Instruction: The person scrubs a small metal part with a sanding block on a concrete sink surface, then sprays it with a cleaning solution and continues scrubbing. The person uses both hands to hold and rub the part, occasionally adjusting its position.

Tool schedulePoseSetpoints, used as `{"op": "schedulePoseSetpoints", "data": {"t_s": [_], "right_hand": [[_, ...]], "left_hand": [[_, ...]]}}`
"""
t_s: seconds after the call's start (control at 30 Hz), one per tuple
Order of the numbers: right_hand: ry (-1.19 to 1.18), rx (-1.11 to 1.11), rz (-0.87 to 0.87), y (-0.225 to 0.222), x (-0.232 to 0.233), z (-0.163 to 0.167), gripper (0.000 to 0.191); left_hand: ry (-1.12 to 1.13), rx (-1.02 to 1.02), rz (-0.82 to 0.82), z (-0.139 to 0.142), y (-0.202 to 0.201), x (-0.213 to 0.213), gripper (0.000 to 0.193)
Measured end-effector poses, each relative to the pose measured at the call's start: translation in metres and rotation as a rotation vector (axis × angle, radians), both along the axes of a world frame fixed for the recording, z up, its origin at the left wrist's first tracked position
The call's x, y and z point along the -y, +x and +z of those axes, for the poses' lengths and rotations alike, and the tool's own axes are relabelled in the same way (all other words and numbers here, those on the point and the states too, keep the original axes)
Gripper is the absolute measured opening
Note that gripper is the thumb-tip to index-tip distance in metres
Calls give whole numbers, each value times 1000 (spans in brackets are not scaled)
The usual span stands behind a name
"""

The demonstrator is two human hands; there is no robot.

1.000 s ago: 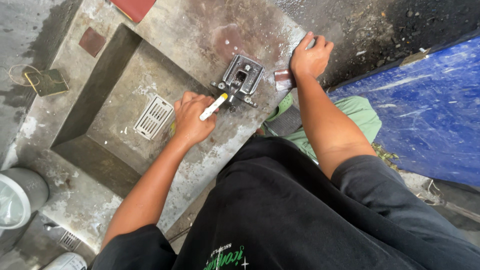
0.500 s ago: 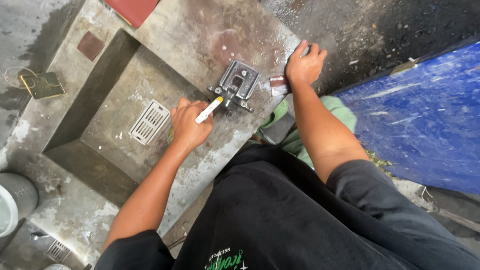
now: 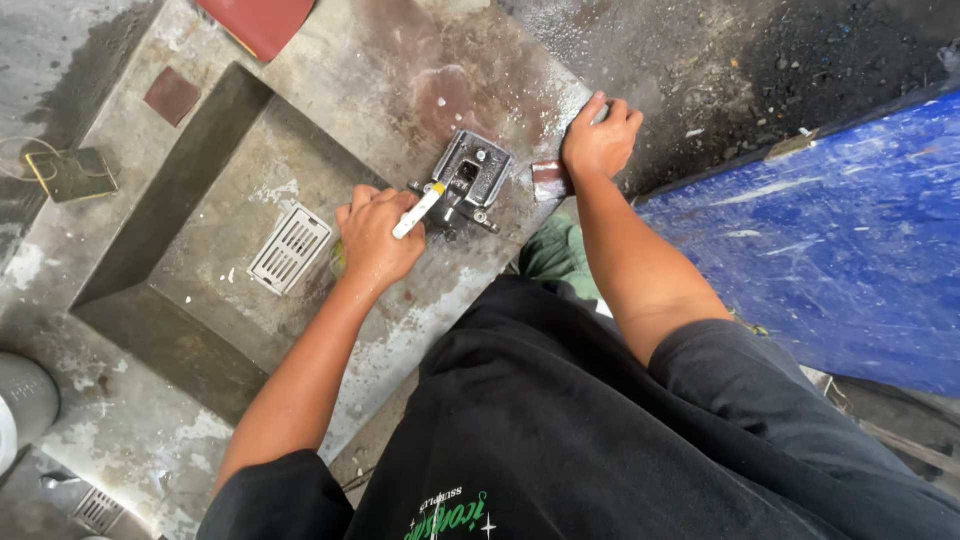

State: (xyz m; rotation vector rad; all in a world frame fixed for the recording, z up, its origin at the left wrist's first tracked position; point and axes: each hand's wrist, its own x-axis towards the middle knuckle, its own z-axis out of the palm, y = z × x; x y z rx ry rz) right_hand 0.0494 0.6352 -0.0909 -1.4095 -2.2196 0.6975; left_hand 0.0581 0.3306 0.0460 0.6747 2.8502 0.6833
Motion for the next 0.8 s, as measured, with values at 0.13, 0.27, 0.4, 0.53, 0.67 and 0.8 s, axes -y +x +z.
{"op": "schedulePoseSetpoints", "data": {"t_s": [0.13, 0.27, 0.4, 0.53, 0.67, 0.8], "right_hand": [[9, 6, 1, -2, 0, 2, 40], [26, 27, 5, -2, 0, 1, 41], [-14, 47, 9, -1, 2, -6, 42], [16, 47, 9, -1, 1, -11, 42], [-10, 32, 8, -1, -1, -12, 41], [7, 26, 5, 0, -3, -11, 39]], "left_hand": [[-78, 38, 56, 2, -7, -4, 20], [-143, 48, 44, 3, -11, -1, 21], [-41, 32, -1, -5, -8, 1, 21], [-132, 51, 37, -13, -7, -5, 17], [-116, 7, 27, -11, -9, -7, 23], [-69, -42, -23, -7, -10, -7, 26]]}}
